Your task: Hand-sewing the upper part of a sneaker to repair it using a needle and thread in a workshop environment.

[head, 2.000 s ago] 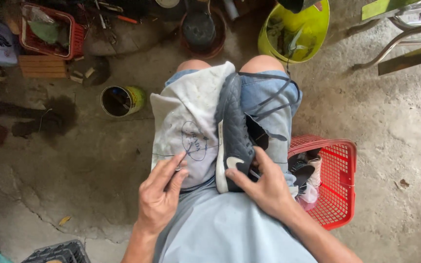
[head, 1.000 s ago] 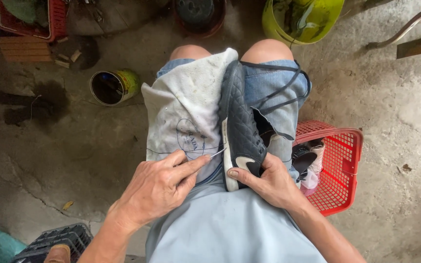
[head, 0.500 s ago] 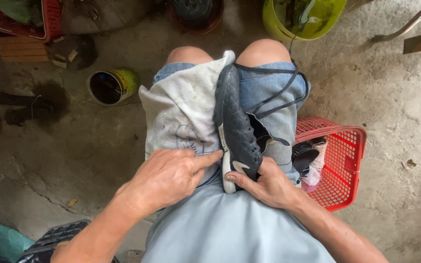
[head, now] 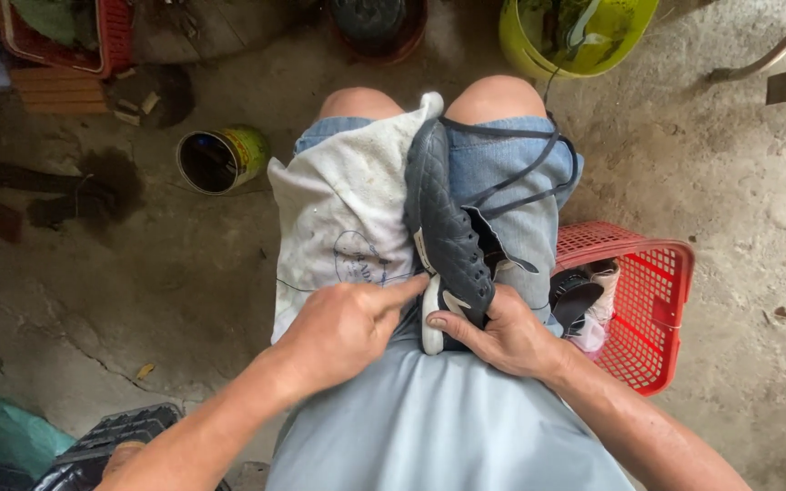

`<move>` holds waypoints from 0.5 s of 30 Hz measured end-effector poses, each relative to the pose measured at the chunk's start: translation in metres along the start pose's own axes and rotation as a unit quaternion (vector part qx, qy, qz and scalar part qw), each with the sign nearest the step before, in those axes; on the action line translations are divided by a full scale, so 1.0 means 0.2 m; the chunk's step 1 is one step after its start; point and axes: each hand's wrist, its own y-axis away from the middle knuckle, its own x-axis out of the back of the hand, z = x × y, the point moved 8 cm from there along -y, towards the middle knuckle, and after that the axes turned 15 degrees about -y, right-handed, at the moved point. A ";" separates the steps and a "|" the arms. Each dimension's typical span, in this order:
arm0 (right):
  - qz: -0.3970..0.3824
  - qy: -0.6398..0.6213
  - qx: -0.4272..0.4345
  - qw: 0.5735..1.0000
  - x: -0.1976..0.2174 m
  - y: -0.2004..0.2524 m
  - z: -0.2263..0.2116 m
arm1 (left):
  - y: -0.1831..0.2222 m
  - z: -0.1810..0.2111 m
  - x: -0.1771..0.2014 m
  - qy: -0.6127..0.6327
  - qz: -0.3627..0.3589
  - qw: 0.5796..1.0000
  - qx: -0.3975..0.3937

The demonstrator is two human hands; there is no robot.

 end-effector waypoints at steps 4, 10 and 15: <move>-0.004 -0.001 0.002 1.000 0.01 -0.01 0.01 | 0.01 0.00 -0.05 -0.020 0.003 1.000 0.018; -0.016 0.028 0.012 0.999 -0.03 -0.04 -0.07 | 0.03 0.06 0.00 -0.166 0.124 0.977 -0.054; -0.015 0.026 -0.018 0.999 0.03 0.01 0.02 | 0.02 0.03 -0.07 -0.148 0.113 0.982 -0.039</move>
